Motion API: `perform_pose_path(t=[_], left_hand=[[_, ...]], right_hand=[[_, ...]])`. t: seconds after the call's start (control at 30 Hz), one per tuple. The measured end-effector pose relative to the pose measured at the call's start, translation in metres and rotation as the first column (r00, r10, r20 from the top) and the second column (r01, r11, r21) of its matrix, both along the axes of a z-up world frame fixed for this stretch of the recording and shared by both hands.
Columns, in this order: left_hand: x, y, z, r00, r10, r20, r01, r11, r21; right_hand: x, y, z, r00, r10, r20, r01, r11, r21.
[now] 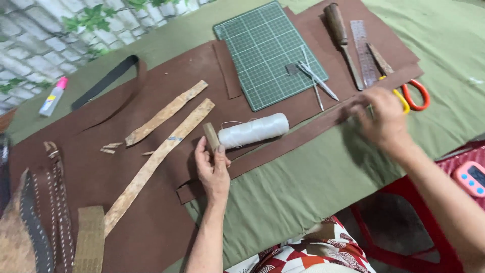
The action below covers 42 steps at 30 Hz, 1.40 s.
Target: Punching holes in a leather strap using a manual punch and mallet, followed by using an awl on leather components.
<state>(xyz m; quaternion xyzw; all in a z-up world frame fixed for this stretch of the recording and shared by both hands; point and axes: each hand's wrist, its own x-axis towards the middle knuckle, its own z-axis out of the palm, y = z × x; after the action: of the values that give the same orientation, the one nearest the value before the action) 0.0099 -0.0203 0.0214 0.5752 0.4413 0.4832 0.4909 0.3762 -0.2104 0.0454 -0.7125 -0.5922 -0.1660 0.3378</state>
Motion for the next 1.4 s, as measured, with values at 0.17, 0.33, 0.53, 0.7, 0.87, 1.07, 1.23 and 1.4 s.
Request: perform_pose_path(t=[0.17, 0.33, 0.53, 0.7, 0.87, 1.07, 1.23, 1.4], left_hand=[[0.000, -0.003, 0.008, 1.000, 0.029, -0.011, -0.029, 0.999, -0.022], [0.001, 0.002, -0.002, 0.998, 0.058, 0.017, -0.057, 0.997, -0.056], [0.000, -0.003, -0.004, 0.994, 0.089, 0.064, -0.080, 0.988, -0.133], [0.000, -0.024, 0.022, 0.995, 0.000, -0.102, 0.020, 0.979, 0.202], [0.002, -0.033, 0.024, 0.992, -0.076, -0.100, 0.091, 0.984, 0.153], [0.000, -0.027, 0.019, 0.997, -0.070, -0.031, 0.074, 0.983, 0.167], [0.000, -0.026, 0.016, 0.993, -0.121, -0.017, 0.122, 0.977, 0.176], [0.002, -0.028, 0.013, 0.988, -0.113, -0.109, 0.132, 0.972, 0.192]], right_hand=[[-0.082, 0.057, -0.007, 0.972, 0.226, 0.057, -0.229, 0.972, 0.050], [-0.125, 0.106, -0.009, 0.962, 0.237, 0.136, -0.196, 0.945, -0.261], [-0.124, 0.138, -0.020, 0.934, 0.304, 0.188, -0.202, 0.883, -0.423], [-0.112, 0.150, 0.003, 0.914, 0.322, 0.247, -0.216, 0.902, -0.375], [-0.079, 0.189, -0.004, 0.883, 0.330, 0.333, -0.264, 0.937, -0.229], [-0.092, 0.217, -0.017, 0.868, 0.389, 0.309, -0.335, 0.918, -0.212], [-0.132, 0.187, 0.012, 0.928, 0.341, 0.150, -0.286, 0.910, -0.301], [-0.160, 0.139, -0.010, 0.965, 0.264, 0.000, -0.263, 0.963, -0.063]])
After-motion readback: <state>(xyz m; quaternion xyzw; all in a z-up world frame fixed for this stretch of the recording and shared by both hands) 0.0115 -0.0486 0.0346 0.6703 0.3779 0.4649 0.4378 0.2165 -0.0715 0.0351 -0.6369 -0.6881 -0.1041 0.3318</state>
